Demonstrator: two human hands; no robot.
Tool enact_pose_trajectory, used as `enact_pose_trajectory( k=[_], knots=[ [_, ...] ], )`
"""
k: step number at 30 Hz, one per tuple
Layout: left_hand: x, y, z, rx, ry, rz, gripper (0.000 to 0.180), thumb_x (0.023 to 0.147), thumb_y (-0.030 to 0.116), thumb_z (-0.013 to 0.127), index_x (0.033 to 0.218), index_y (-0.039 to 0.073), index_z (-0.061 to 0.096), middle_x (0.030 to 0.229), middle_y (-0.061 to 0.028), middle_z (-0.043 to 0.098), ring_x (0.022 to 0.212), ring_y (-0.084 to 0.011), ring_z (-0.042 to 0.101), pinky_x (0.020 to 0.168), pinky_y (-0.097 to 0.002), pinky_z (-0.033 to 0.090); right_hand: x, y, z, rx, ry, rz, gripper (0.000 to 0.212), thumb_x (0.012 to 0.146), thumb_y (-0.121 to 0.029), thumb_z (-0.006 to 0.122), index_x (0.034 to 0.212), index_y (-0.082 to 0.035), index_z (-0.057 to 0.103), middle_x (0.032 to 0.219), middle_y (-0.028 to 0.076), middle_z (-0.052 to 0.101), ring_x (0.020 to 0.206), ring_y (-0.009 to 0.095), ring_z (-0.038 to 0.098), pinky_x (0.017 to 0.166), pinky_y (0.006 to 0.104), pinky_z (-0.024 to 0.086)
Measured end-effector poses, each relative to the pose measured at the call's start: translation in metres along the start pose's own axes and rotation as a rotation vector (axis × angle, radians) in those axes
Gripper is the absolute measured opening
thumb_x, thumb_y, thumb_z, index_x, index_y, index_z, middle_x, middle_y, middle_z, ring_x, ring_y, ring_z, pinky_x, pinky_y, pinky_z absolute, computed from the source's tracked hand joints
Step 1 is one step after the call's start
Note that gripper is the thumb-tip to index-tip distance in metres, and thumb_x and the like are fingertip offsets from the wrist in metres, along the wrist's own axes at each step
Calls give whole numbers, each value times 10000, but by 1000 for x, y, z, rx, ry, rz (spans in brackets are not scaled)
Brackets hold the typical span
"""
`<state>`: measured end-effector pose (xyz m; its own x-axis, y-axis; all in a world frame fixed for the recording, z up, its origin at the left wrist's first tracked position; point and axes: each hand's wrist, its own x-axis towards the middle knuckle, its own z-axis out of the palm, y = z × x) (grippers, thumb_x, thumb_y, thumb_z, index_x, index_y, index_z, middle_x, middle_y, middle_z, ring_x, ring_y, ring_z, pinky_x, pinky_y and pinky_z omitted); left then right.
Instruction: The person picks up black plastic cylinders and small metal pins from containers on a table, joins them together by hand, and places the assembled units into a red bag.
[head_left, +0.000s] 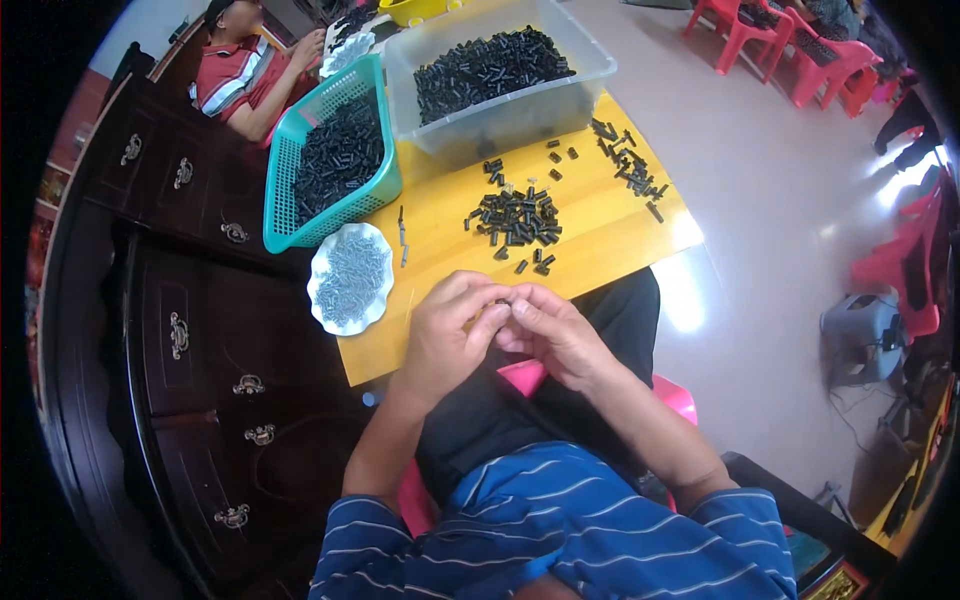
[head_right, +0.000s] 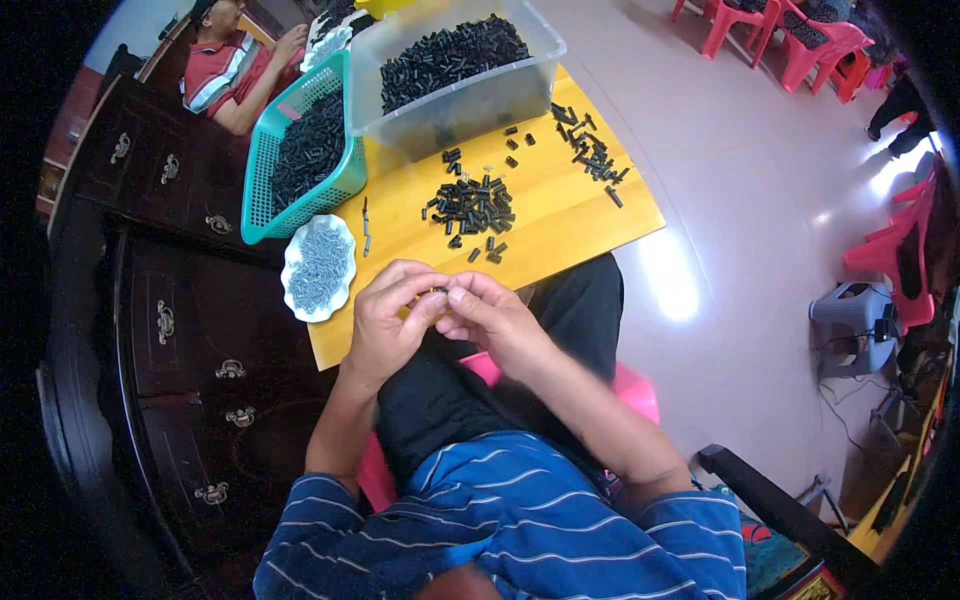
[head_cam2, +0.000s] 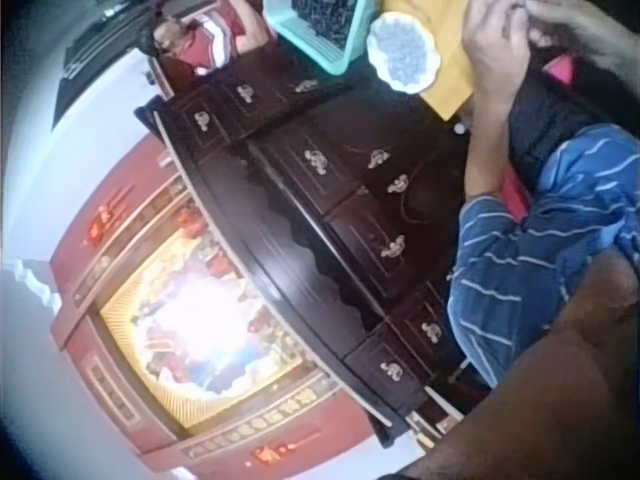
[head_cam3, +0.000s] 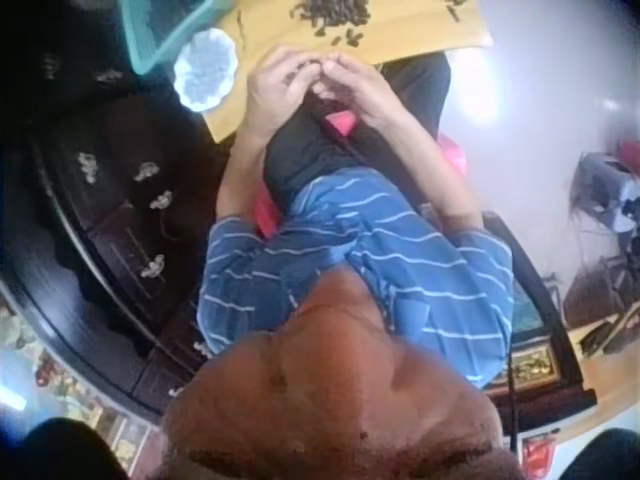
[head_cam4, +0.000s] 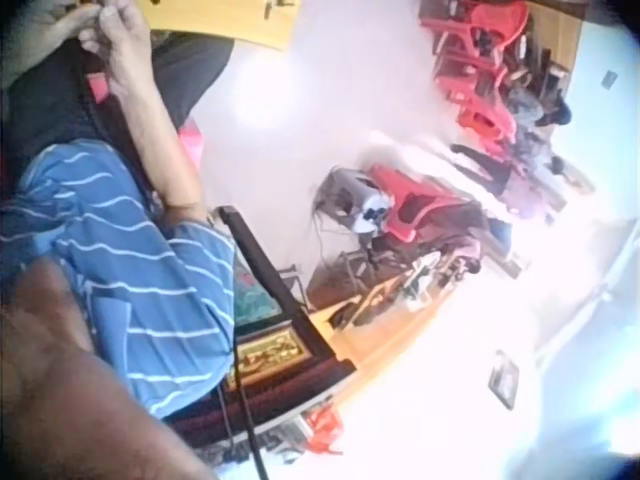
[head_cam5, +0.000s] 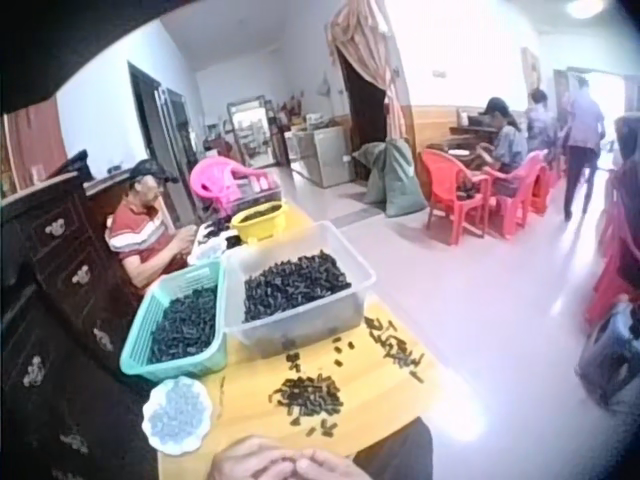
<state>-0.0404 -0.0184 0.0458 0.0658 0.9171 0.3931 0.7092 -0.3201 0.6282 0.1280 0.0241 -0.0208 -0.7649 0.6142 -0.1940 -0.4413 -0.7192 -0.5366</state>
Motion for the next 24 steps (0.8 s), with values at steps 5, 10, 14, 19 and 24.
enact_pose_trajectory(
  k=[5, 10, 14, 19, 24],
  knots=[
    [19, -1, -9, -275, -133, -163, 214, 838, 17, 706, 1050, 4, 727, 996, -117, 700, 852, -186, 678, 707, -290, 536, 2, -3, -10, 116, -35, -31, 169, 992, -220, 650, 1118, -116, 605, 989, 5, 666, 860, 103, 650, 804, 260, 520],
    [32, -90, 7, 68, 42, -306, 284, 847, 70, 715, 1126, 20, 706, 970, -117, 728, 781, -153, 675, 687, -277, 526, 1, -8, -8, 153, 48, 24, 144, 971, -166, 668, 1094, -101, 628, 933, 15, 659, 785, 122, 646, 769, 263, 539],
    [45, -115, 19, 277, 93, -257, 248, 836, 107, 729, 1067, 21, 709, 899, -134, 711, 769, -236, 684, 725, -343, 540, -1, -11, -7, 156, 58, 32, 145, 972, -164, 666, 1096, -99, 629, 925, 14, 655, 779, 119, 642, 757, 258, 535],
    [57, -119, 25, 376, 127, -152, 225, 812, 106, 751, 1017, 17, 726, 830, -127, 698, 735, -269, 682, 695, -361, 542, 2, -12, -9, 163, 57, 21, 143, 976, -159, 658, 1099, -93, 628, 924, 13, 656, 781, 114, 638, 751, 254, 530],
    [56, -123, 29, 343, 96, -159, 149, 817, 81, 723, 953, 21, 717, 841, -145, 690, 744, -294, 672, 699, -384, 536, 2, -10, -9, 149, 73, 13, 141, 979, -161, 655, 1097, -88, 629, 923, 14, 659, 784, 110, 638, 752, 254, 528]
  ],
)
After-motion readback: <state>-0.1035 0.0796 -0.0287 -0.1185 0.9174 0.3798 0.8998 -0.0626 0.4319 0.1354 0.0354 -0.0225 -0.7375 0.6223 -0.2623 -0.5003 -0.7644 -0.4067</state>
